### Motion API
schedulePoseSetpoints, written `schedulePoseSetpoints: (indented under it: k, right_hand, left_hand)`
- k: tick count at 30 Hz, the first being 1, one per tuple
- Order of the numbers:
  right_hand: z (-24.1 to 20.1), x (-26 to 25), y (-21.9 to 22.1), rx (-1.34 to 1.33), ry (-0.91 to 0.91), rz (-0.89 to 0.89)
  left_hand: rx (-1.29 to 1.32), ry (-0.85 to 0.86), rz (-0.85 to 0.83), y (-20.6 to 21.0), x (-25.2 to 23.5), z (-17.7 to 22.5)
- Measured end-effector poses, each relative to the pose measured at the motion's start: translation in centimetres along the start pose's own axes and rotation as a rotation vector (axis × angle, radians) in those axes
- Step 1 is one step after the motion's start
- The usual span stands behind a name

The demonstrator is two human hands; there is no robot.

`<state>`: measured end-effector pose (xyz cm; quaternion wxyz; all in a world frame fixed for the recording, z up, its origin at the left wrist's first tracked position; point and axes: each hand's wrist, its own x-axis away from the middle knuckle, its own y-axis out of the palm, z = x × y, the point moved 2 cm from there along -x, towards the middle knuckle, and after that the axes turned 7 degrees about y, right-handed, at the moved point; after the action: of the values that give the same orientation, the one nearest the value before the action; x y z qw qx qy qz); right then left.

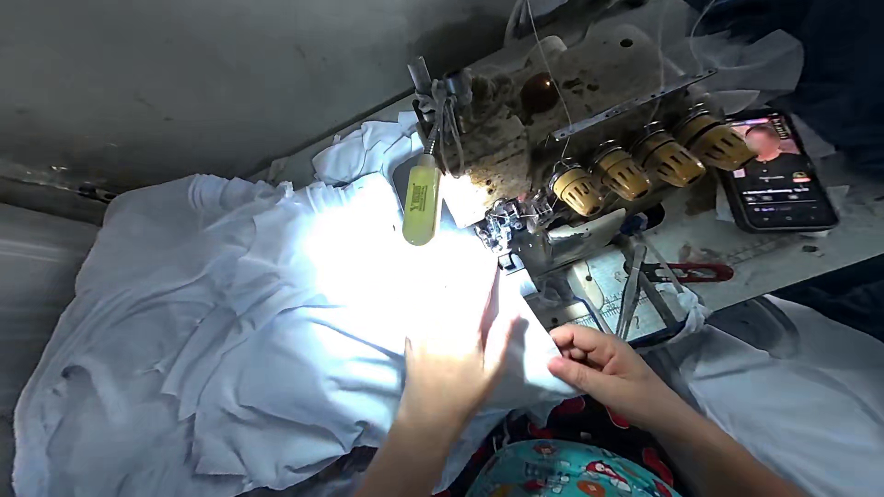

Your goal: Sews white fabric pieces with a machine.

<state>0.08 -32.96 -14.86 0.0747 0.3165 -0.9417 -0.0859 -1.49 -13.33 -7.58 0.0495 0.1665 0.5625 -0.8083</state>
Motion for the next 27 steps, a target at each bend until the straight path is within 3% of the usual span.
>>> schedulePoseSetpoints:
  k: [6,10,14,18,21,23,25,27]
  right_hand:
    - [-1.8,-1.9,-1.2,0.033,0.055,0.027]
    - [-2.6,-3.0,-0.5,-0.021,0.070,-0.023]
    - [-2.2,-2.0,0.9,-0.062,0.102,-0.037]
    - [-2.1,-2.2,1.1,-0.049,0.082,-0.031]
    - [-2.3,-2.9,1.5,-0.005,0.047,-0.029]
    - [-2.3,-3.0,1.8,0.010,0.036,-0.027]
    - [-2.4,-2.5,2.0,0.035,0.032,-0.040]
    - [-2.1,-1.3,2.2,0.071,0.046,-0.051]
  left_hand:
    - [-0.030,-0.104,-0.192,1.2,-2.9,-0.4]
    - [-0.070,-0.016,-0.100,1.3,-4.8,-1.3]
    - [-0.019,-0.081,-0.199,0.4,-4.8,-1.3]
    - [0.072,-0.115,-0.182,0.3,-5.3,-3.5]
    - [0.312,-0.234,-0.079,0.2,-3.9,-6.3]
    - [0.203,-0.289,-0.052,0.1,-3.3,-6.5]
    - [0.047,-0.249,0.045,-0.3,-3.4,-4.8]
    - [0.006,-0.099,0.229,-0.7,-1.5,-2.3]
